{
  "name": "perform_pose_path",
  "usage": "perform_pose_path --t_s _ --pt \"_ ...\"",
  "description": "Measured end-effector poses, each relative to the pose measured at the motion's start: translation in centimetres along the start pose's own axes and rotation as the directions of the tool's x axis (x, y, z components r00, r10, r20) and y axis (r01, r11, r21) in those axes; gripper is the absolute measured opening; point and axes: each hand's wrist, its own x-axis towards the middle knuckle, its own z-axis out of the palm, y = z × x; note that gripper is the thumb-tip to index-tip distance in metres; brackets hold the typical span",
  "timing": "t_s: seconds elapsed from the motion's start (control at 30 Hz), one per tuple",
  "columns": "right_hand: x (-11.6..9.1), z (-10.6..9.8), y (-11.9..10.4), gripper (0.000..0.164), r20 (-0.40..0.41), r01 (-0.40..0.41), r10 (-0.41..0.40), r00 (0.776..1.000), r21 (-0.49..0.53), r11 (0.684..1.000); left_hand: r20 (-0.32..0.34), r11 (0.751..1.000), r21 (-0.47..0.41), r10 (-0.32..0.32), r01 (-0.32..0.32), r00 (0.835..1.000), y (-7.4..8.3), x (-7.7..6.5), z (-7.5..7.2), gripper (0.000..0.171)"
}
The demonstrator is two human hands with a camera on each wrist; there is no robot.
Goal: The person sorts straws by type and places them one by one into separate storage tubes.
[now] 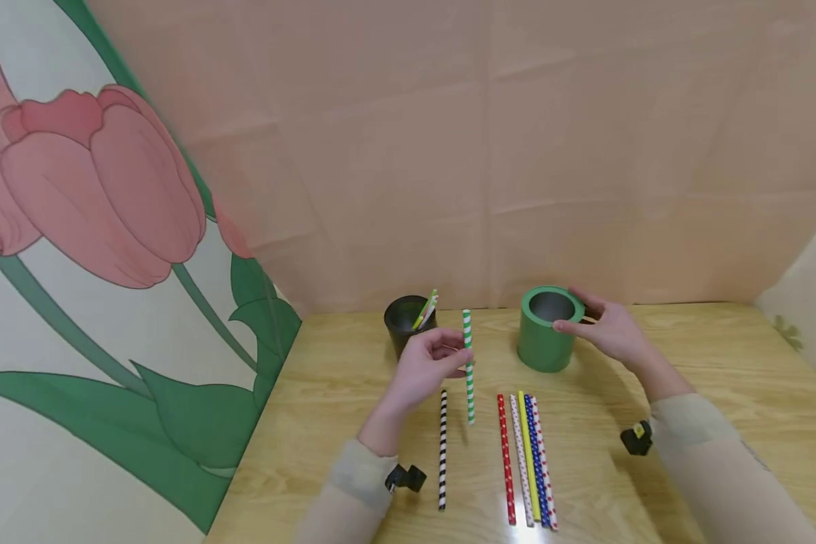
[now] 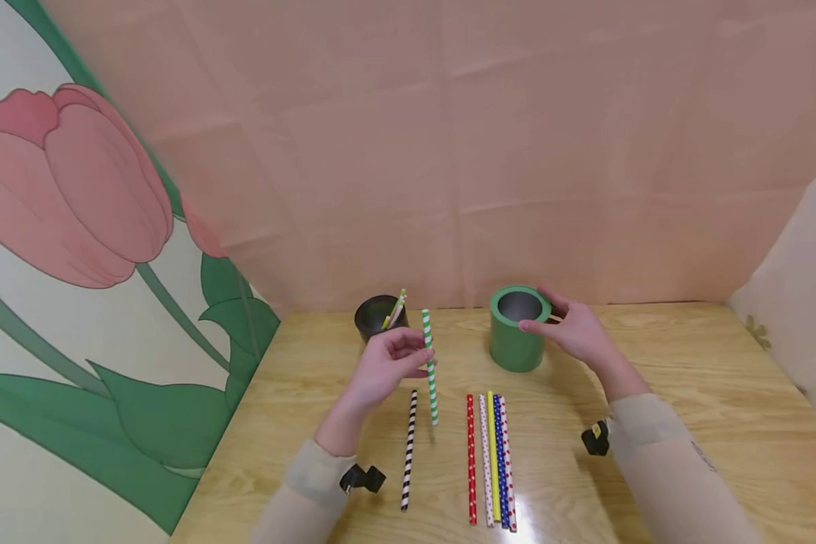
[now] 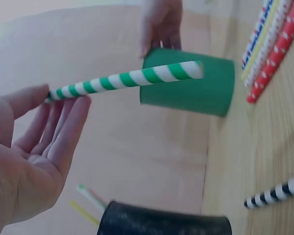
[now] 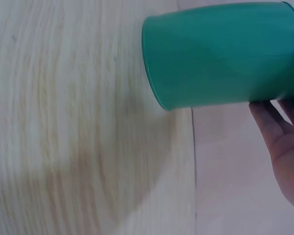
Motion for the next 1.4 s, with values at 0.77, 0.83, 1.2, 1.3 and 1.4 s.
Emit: perform_pose_path --t_s 0.77,0.83,1.2,1.3,1.4 --pt "1.0 0.0 0.8 0.096 0.022 0.056 -0.057 0.998 0.015 0.998 -0.492 0.899 -0.181 0.269 -0.399 0.828 1.7 7.6 6.2 0.019" --pt "1.0 -0.1 0.9 0.095 0.023 0.063 -0.063 0.998 0.006 0.998 -0.508 0.896 -0.180 0.268 -0.406 0.818 1.7 8.3 6.8 0.020" --pt "1.2 -0.1 0.4 0.096 0.029 0.053 -0.053 0.998 0.003 0.999 -0.615 0.876 -0.198 0.239 -0.440 0.752 0.2 11.2 8.9 0.021" --pt "1.2 0.0 0.3 0.095 0.028 0.054 -0.054 0.998 0.001 0.999 -0.632 0.876 -0.204 0.223 -0.436 0.742 0.0 11.5 9.1 0.021" --pt "1.2 0.2 0.4 0.094 0.025 0.059 -0.058 0.998 -0.006 0.998 -0.632 0.883 -0.193 0.221 -0.427 0.743 -0.3 11.8 9.3 0.023"
